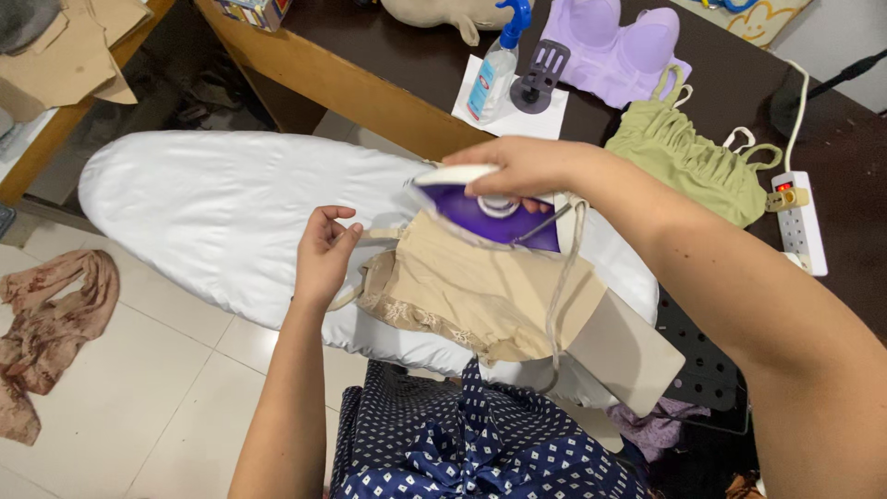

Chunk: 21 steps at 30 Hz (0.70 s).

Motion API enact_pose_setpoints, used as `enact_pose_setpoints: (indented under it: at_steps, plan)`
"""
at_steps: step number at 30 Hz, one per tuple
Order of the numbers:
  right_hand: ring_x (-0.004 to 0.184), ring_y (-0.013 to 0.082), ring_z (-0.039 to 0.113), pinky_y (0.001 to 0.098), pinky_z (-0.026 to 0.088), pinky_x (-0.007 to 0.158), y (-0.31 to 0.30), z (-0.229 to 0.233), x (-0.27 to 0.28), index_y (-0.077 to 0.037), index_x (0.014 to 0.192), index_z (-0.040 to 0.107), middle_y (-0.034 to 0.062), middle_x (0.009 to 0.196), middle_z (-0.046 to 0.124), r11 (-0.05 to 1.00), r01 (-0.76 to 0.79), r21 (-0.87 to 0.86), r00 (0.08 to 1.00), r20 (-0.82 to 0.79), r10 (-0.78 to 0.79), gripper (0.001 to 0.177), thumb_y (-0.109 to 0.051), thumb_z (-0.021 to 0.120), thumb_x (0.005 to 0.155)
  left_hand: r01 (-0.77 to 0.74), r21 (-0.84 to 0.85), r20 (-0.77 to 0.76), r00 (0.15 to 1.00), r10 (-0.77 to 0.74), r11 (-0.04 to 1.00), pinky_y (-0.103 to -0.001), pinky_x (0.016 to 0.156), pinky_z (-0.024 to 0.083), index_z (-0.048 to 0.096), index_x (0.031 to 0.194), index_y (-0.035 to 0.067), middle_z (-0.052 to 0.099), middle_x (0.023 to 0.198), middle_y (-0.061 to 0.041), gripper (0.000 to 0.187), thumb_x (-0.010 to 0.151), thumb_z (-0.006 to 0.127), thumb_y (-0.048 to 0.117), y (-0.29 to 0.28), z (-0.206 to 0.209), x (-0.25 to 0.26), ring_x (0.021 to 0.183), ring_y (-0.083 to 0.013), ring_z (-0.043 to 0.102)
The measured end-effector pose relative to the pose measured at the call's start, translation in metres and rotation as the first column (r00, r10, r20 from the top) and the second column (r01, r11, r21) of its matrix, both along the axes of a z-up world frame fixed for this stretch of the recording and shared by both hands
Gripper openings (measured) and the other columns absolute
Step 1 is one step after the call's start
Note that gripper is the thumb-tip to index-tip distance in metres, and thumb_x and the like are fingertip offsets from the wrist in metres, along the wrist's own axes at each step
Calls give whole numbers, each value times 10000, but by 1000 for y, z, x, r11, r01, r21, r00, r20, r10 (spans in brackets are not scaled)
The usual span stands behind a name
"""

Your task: The person irons an undergarment on an ironing board, turning it over and smoothing different sections with the iron.

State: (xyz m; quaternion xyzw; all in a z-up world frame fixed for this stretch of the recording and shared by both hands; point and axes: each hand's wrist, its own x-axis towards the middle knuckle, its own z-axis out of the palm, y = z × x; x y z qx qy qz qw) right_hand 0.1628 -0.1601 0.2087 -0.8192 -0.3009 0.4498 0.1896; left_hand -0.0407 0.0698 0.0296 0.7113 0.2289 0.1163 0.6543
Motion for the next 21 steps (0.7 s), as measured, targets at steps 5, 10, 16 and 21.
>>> enact_pose_setpoints:
  at_steps: [5, 10, 16, 21]
  plan:
    - [482, 138, 592, 308, 509, 434, -36, 1, -30, -357, 1530, 431, 59, 815, 734, 977, -191, -94, 982, -15, 191, 708, -294, 683, 871, -18, 7, 70, 997, 17, 1000, -203, 615, 359, 606, 1174, 62, 466, 763, 70, 217, 971, 680, 82, 1, 3, 7, 686, -24, 404]
    - [658, 96, 668, 269, 562, 544, -119, -14, -61, -391, 1575, 397, 41, 1040, 764, 970, -244, -5, 969, -43, 244, 759, -348, 690, 877, -45, 73, 85, 996, 39, 996, -206, 621, 371, 620, 1144, 65, 483, 768, 61, 181, 975, 680, 92, -2, 10, 16, 688, -34, 418]
    - [590, 83, 659, 254, 569, 544, -185, 3, -108, -499, 1543, 448, 16, 957, 775, 977, 56, -206, 991, -108, -80, 755, -337, 703, 852, -115, 653, 151, 988, 21, 748, -382, 791, 463, 666, 1068, 86, 639, 919, -83, 197, 898, 733, 159, -21, 32, 27, 858, -257, 582]
    - [486, 161, 550, 325, 495, 481, -199, 22, -123, -453, 1507, 507, 63, 778, 749, 888, 382, -255, 903, -100, -417, 721, -343, 746, 836, 298, 759, 43, 864, -502, 578, -482, 1197, 390, 696, 1223, 154, 669, 1297, -81, 396, 882, 720, 354, -86, 29, 49, 1293, -317, 572]
